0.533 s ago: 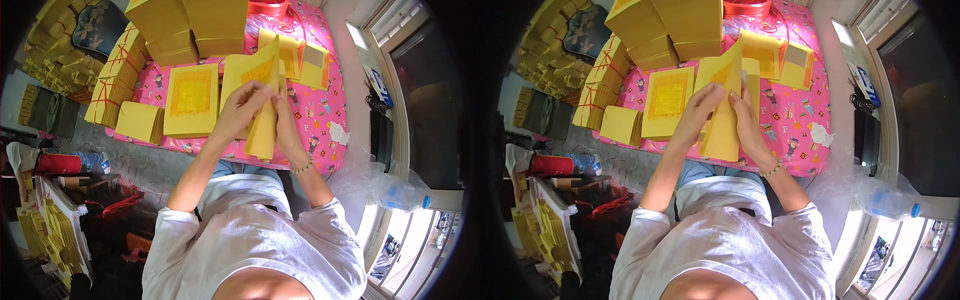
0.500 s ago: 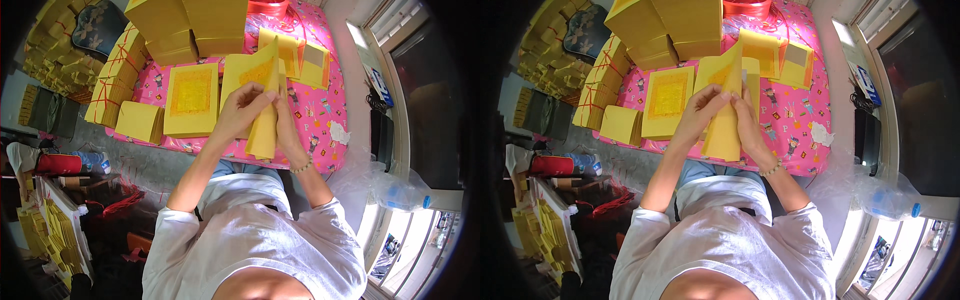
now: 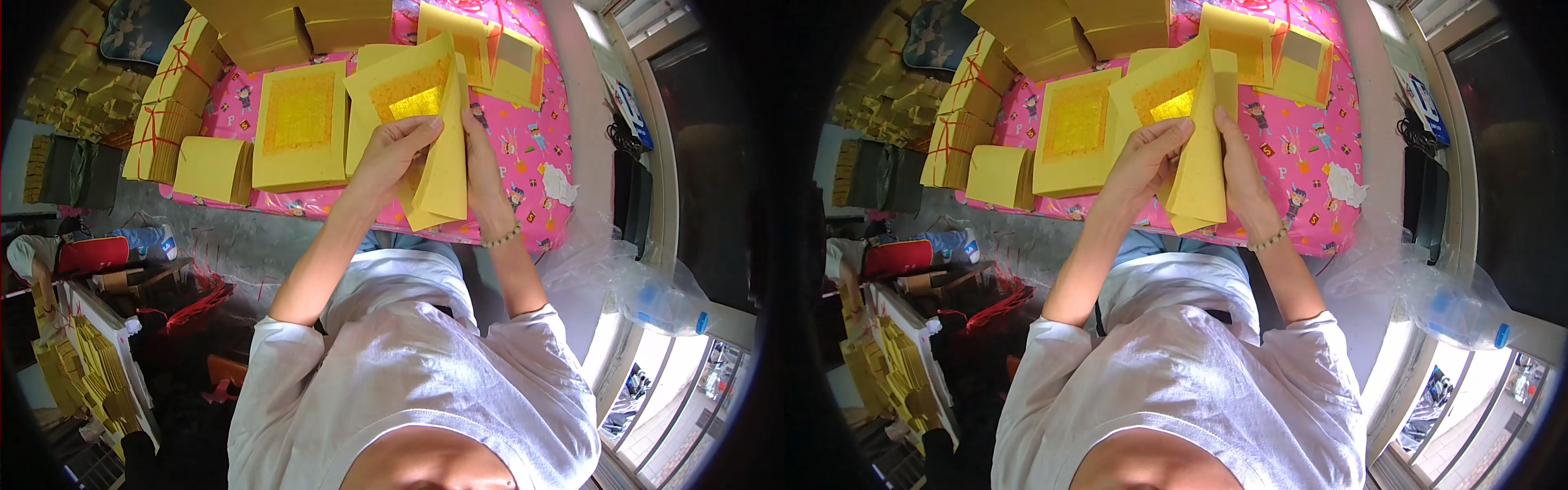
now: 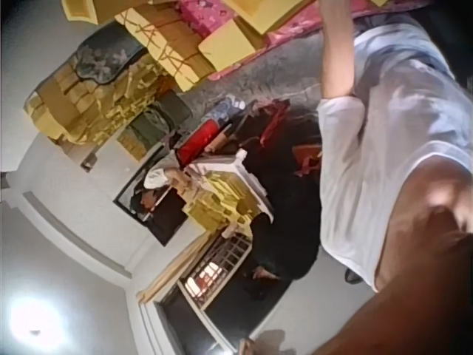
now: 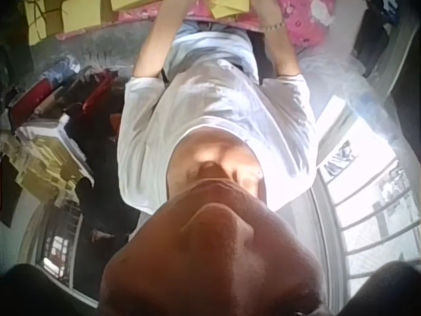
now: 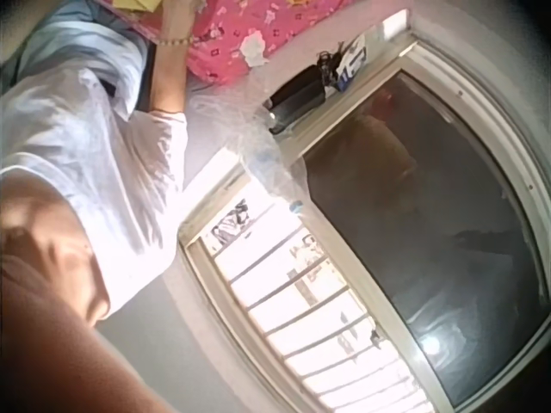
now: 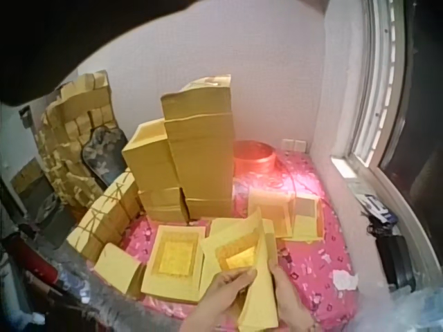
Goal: Counting and inspecting stacks of yellow joss paper.
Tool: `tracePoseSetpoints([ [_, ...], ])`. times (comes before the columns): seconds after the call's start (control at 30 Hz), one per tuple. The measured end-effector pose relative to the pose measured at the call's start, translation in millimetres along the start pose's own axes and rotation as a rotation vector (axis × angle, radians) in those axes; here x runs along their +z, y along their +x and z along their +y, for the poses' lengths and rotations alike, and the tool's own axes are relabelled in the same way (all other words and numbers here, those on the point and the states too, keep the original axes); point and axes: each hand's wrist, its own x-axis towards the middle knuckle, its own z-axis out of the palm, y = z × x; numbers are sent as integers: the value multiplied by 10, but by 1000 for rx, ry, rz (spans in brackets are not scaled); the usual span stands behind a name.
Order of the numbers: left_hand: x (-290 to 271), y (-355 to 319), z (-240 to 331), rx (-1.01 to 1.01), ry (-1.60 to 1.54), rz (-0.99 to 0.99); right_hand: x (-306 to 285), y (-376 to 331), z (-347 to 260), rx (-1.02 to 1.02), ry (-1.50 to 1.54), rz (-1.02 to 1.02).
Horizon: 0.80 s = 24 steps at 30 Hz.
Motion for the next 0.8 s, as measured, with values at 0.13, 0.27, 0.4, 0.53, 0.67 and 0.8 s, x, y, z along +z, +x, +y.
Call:
tracePoseSetpoints([
  [0.13, 12, 5, -8, -5, 9, 1, 84, -16, -15, -36, 46, 49],
  [0.27, 30, -13, 4, -14, 4, 1, 75, -14, -5, -35, 56, 92],
  [0.4, 24, 0, -17, -6, -22, -4, 105, -71, -50, -20, -3, 78],
  [0.53, 31, -2, -12, -2, 3, 3, 110, -81, -59, -13, -11, 75],
  [0.67, 53, -7, 6, -2, 7, 20, 119, -82, -59, 8, 10, 90],
  [0.8, 72, -7, 5, -5, 0, 30, 123, -77, -51, -9, 32, 91],
])
